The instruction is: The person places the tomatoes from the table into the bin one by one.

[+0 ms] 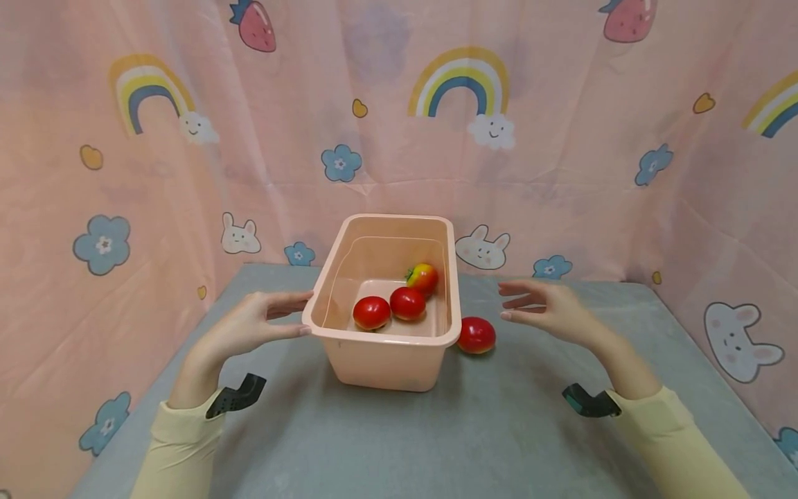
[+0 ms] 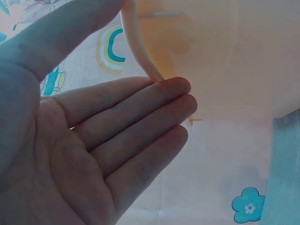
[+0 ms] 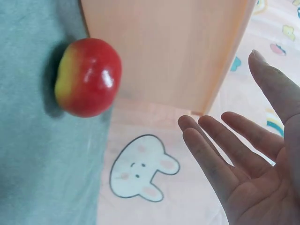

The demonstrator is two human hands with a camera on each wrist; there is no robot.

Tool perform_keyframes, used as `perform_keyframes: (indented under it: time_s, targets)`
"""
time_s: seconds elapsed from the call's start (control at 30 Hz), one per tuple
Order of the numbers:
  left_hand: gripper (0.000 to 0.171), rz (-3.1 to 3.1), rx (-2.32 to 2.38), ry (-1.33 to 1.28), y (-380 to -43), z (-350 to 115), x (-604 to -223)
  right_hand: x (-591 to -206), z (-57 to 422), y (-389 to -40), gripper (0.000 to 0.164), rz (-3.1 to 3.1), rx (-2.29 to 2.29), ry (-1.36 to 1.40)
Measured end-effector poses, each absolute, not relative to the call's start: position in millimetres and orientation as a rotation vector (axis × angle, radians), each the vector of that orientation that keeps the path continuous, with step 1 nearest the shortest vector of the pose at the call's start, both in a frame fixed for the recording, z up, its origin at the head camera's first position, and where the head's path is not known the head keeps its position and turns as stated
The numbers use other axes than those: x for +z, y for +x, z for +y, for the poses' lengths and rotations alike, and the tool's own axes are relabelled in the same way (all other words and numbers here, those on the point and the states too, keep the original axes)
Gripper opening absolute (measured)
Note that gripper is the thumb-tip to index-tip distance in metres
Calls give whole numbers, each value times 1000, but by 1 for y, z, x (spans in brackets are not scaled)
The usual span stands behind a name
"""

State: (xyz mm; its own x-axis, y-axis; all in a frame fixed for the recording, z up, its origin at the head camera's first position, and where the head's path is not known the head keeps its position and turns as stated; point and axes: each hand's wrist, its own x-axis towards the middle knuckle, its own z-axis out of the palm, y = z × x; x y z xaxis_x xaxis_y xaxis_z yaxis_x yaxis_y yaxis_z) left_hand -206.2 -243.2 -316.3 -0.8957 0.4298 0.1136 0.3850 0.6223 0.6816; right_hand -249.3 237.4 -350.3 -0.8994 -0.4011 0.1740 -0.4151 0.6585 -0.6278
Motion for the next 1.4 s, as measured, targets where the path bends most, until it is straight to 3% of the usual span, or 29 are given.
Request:
perform_keyframes:
  time_s: [0.17, 0.87, 1.4]
  targets:
    - [66, 2779, 1139, 688, -205, -244, -316, -361, 240, -249, 64, -2875, 1106, 664]
    - [68, 2774, 1147, 667, -203, -245, -314, -406, 248, -255, 51, -2898, 1203, 708]
    - [68, 2776, 1143, 680, -205, -243, -316, -426, 242, -268, 61, -2944, 1279, 652]
